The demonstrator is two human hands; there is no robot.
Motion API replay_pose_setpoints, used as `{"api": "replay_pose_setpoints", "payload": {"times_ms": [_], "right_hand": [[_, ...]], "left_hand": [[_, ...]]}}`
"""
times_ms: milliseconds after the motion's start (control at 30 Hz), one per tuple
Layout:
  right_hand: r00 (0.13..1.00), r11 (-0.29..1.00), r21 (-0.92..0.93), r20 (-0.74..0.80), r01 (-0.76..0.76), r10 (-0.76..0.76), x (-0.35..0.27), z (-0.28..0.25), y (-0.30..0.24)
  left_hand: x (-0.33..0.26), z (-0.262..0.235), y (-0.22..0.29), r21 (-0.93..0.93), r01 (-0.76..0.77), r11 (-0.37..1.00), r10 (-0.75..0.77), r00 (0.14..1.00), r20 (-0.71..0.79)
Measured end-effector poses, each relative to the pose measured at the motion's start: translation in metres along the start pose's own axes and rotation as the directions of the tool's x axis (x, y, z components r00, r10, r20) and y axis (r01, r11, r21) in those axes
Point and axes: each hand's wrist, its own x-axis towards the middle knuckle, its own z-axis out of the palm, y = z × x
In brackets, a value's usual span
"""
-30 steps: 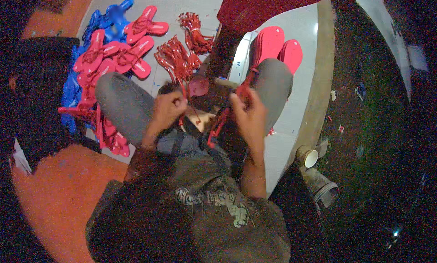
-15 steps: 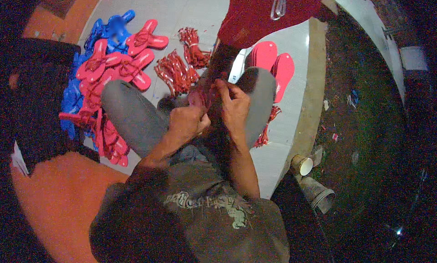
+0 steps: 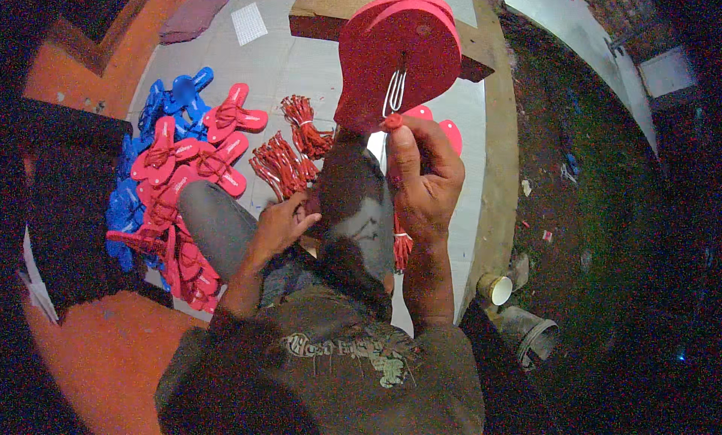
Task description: The person pulls red straps through holes in pink flip-flop soles using a metal tool mounted on a wooden block, then gathers bundles of straps and stacks finished components.
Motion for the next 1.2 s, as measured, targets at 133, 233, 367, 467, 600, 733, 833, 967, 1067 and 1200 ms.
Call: {"api": "replay_pose_setpoints", "payload": {"times_ms": [133,233,367,467,600,733,833,967,1067,1200], "right_hand": [[0.999,0.996,-0.085,0.04,-0.012,0.015,0.007,0.0,0.0],[0.986,0.985,-0.11,0.087,-0.132,0.142,0.008,-0.007,-0.005],[0.93,0.934,-0.161,0.137,-0.32,0.342,0.013,-0.016,-0.013],[0.964,0.868,-0.458,0.082,-0.191,0.255,0.036,-0.006,-0.03],[0.939,0.689,-0.64,0.273,0.341,-0.21,0.029,-0.011,-0.025],[0.908,0.606,-0.7,0.407,0.378,-0.097,0.037,-0.023,-0.033],[0.93,0.786,-0.587,0.366,0.194,0.044,0.051,-0.035,-0.044],[0.962,0.818,-0.523,0.018,0.24,-0.271,0.066,-0.026,-0.01],[0.988,0.957,-0.29,-0.138,0.02,-0.062,0.063,-0.013,-0.006],[0.997,0.965,-0.261,-0.062,0.016,-0.034,0.067,-0.003,-0.004]], "left_hand": [[-0.004,0.031,-0.03,-0.014,0.046,0.999,-0.045,0.998,0.04],[-0.009,0.039,-0.034,-0.009,0.075,0.997,-0.074,0.995,0.071],[-0.014,0.053,-0.055,-0.032,0.057,0.998,-0.055,0.997,0.06],[0.0,0.061,-0.07,-0.027,0.008,1.0,-0.007,1.0,0.013],[-0.005,0.069,-0.074,-0.013,0.043,0.999,-0.042,0.999,0.022],[0.005,0.063,-0.059,0.037,0.103,0.994,-0.107,0.98,0.165],[0.003,0.058,-0.062,0.078,0.041,0.996,-0.053,0.986,0.156],[0.0,0.05,-0.061,0.022,0.054,0.998,-0.055,0.998,0.031],[0.001,0.037,-0.056,-0.017,0.127,0.992,-0.126,0.99,0.058],[0.011,0.012,-0.03,-0.246,0.155,0.957,-0.162,0.987,-0.008]]}}
